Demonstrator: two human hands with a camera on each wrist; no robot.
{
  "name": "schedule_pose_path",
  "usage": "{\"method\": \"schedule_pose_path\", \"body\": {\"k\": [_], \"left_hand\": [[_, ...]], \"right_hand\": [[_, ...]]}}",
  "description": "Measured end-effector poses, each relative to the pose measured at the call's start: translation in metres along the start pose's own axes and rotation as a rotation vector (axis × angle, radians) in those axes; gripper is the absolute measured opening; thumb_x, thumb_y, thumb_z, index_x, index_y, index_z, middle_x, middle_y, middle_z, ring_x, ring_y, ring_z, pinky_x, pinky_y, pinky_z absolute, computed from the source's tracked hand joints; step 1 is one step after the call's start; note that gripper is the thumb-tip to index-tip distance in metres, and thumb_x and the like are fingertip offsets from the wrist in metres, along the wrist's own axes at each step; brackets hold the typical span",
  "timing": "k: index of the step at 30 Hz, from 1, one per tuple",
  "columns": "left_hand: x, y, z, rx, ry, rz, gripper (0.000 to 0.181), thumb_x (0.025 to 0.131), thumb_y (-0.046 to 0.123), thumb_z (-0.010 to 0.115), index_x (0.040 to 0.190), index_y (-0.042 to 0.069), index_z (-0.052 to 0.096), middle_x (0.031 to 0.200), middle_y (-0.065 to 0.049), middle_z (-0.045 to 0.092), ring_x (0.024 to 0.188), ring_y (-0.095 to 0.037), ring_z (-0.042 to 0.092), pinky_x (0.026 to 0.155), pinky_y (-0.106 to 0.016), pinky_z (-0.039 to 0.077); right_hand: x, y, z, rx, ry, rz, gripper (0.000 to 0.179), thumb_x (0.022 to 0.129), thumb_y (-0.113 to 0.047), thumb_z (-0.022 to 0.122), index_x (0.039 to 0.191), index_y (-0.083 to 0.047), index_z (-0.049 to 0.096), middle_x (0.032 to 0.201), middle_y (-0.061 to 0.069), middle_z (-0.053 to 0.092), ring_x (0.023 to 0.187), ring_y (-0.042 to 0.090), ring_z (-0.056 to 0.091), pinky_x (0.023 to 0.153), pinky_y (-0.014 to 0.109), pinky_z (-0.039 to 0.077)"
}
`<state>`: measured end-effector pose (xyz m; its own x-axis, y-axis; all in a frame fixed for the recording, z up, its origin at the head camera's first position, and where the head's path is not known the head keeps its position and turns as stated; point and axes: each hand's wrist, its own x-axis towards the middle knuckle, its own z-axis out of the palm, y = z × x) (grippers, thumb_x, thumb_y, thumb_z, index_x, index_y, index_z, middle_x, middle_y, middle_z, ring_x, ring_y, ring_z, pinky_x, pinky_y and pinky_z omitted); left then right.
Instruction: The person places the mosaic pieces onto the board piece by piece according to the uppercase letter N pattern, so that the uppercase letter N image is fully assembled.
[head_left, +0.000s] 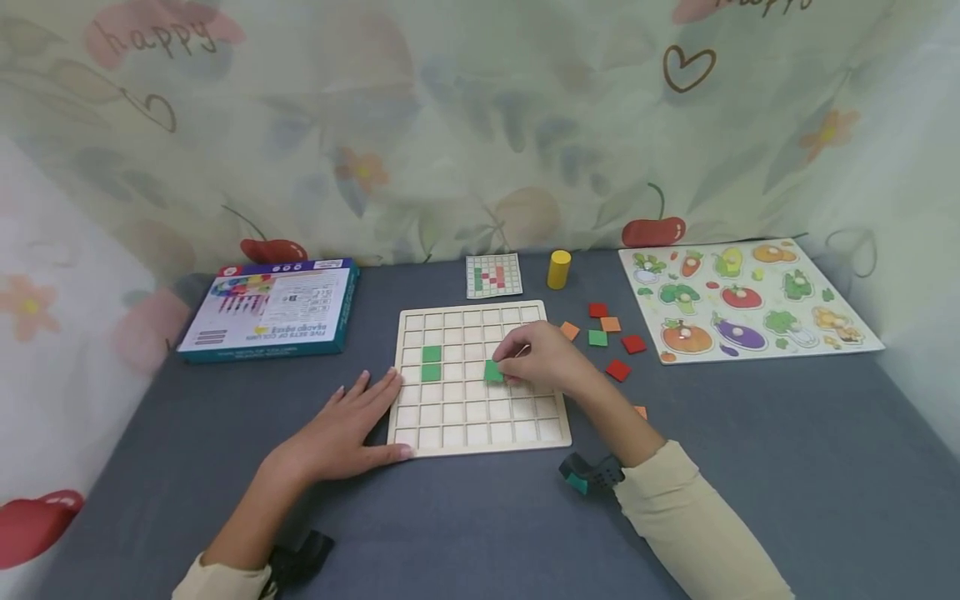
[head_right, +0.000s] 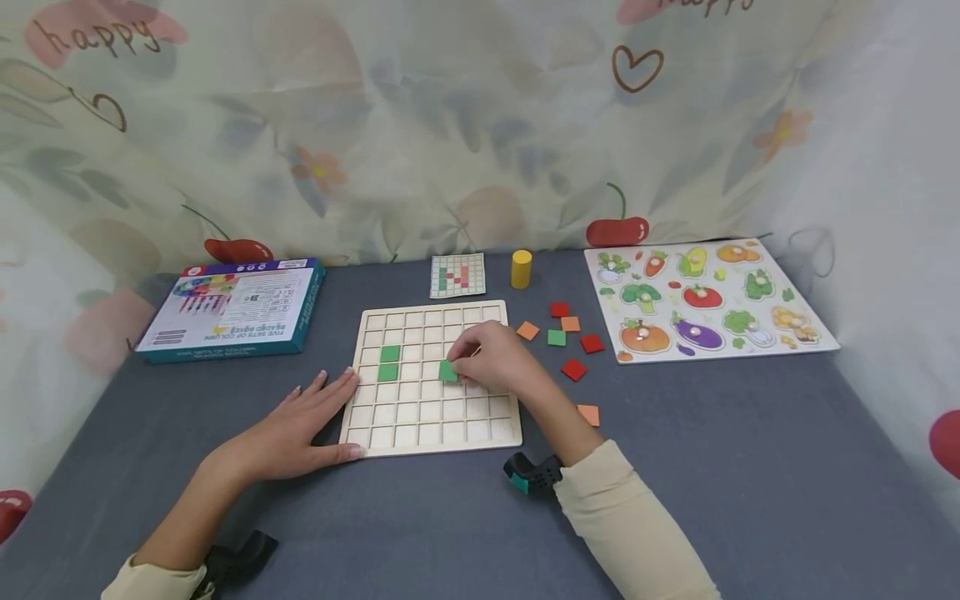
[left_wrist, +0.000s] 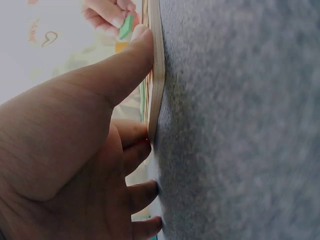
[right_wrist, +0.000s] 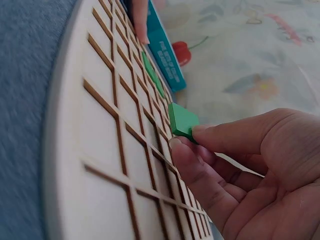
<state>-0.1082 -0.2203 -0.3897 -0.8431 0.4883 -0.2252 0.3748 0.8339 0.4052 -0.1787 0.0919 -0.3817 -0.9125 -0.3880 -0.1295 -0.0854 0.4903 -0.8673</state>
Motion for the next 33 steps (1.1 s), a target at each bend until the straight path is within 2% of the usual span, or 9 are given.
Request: {"method": "schedule_pose_path", "body": {"k": [15, 23, 33], "left_hand": [[0.0, 0.001, 0.002, -0.003, 0.005, -0.013, 0.099, 0.091, 0.061, 0.064, 0.161, 0.008, 0.019, 0.166, -0.01, 0.016, 0.15, -0.043, 0.007, 0.114, -0.067, 0.009], [0.001, 0.001, 0.001, -0.004, -0.003, -0.022, 0.099, 0.09, 0.063, 0.063, 0.161, 0.008, 0.019, 0.166, -0.01, 0.016, 0.15, -0.044, 0.008, 0.113, -0.068, 0.008], [0.001, 0.0, 0.003, 0.002, -0.004, -0.025, 0.1, 0.09, 0.064, 0.063, 0.161, 0.009, 0.019, 0.166, -0.01, 0.016, 0.15, -0.044, 0.007, 0.113, -0.068, 0.008]], "right_hand": [[0.009, -0.01, 0.028, -0.014, -0.057, 0.006, 0.004, 0.09, -0.004, 0.073, 0.092, -0.002, 0.075, 0.076, 0.004, 0.069, 0.067, 0.016, 0.067, 0.062, 0.027, 0.052], [0.015, -0.024, 0.046, -0.07, -0.067, -0.067, 0.004, 0.089, -0.003, 0.072, 0.091, -0.003, 0.075, 0.075, 0.0, 0.069, 0.066, 0.012, 0.064, 0.062, 0.025, 0.052], [0.024, -0.03, 0.066, -0.165, -0.017, -0.166, 0.006, 0.089, -0.003, 0.072, 0.088, -0.008, 0.075, 0.077, -0.003, 0.067, 0.07, 0.01, 0.061, 0.067, 0.026, 0.05]]}}
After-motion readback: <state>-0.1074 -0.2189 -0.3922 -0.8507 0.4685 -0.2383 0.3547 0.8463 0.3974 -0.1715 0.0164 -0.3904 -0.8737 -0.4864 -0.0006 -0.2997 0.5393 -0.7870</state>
